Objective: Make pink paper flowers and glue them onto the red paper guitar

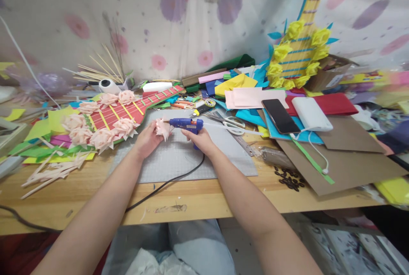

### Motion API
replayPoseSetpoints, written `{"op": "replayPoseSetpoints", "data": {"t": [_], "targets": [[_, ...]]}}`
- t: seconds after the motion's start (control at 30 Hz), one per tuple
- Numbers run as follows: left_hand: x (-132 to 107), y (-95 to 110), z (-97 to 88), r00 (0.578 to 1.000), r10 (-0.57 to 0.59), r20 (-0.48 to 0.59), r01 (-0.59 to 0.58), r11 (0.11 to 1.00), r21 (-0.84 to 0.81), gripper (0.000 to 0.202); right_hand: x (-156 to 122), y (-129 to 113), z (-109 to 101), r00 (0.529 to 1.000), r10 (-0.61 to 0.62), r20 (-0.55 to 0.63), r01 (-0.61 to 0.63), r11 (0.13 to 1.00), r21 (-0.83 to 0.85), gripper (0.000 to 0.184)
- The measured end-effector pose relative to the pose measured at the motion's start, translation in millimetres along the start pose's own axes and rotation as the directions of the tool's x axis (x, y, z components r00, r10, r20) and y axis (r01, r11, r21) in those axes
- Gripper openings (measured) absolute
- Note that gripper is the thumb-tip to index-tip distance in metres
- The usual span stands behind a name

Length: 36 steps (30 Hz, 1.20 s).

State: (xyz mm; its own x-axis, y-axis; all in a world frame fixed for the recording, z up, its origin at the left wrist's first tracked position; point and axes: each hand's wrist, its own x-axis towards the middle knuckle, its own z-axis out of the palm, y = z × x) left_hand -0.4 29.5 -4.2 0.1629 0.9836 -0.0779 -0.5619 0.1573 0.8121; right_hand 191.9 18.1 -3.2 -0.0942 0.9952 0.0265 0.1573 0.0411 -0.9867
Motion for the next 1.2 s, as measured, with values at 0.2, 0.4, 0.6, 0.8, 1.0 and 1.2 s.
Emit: {"op": "replayPoseSetpoints", "data": {"t": [0.2,0.4,0.6,0.8,1.0,1.2], "targets": [[-1.0,4.1,2.3,0.997,-0.069,-0.046,0.065,0.994,-0.086,0.026,6.8,0.3,-7.7,0.995,0.039,-0.091,-0.006,0.942,0.336,0.037],[-9.7,12.0,11.3,0.987,-0.161,-0.024,0.153,0.967,-0.204,0.031,14.6,1.5,-16.8,0.983,0.150,-0.109,-0.065,0.829,0.556,0.039],[-14.0,15.8,22.1,0.994,-0.105,0.021,0.106,0.987,-0.122,0.020,15.9,1.5,-17.1,0.982,0.184,-0.049,-0.102,0.724,0.682,0.037],[6.2,62.0,31.9,0.970,0.236,0.062,-0.241,0.881,0.408,0.035,17.9,2.0,-16.9,0.972,0.233,-0.036,-0.132,0.664,0.736,0.032],[22.2,130.5,19.5,0.912,0.207,0.354,-0.361,-0.007,0.933,0.047,18.7,4.7,-17.0,0.971,0.239,-0.027,-0.142,0.660,0.738,0.032],[46.4,139.4,-18.8,0.943,0.018,0.331,-0.305,-0.349,0.886,0.058,18.8,4.0,-16.8,0.971,0.237,-0.029,-0.139,0.659,0.739,0.030]]}}
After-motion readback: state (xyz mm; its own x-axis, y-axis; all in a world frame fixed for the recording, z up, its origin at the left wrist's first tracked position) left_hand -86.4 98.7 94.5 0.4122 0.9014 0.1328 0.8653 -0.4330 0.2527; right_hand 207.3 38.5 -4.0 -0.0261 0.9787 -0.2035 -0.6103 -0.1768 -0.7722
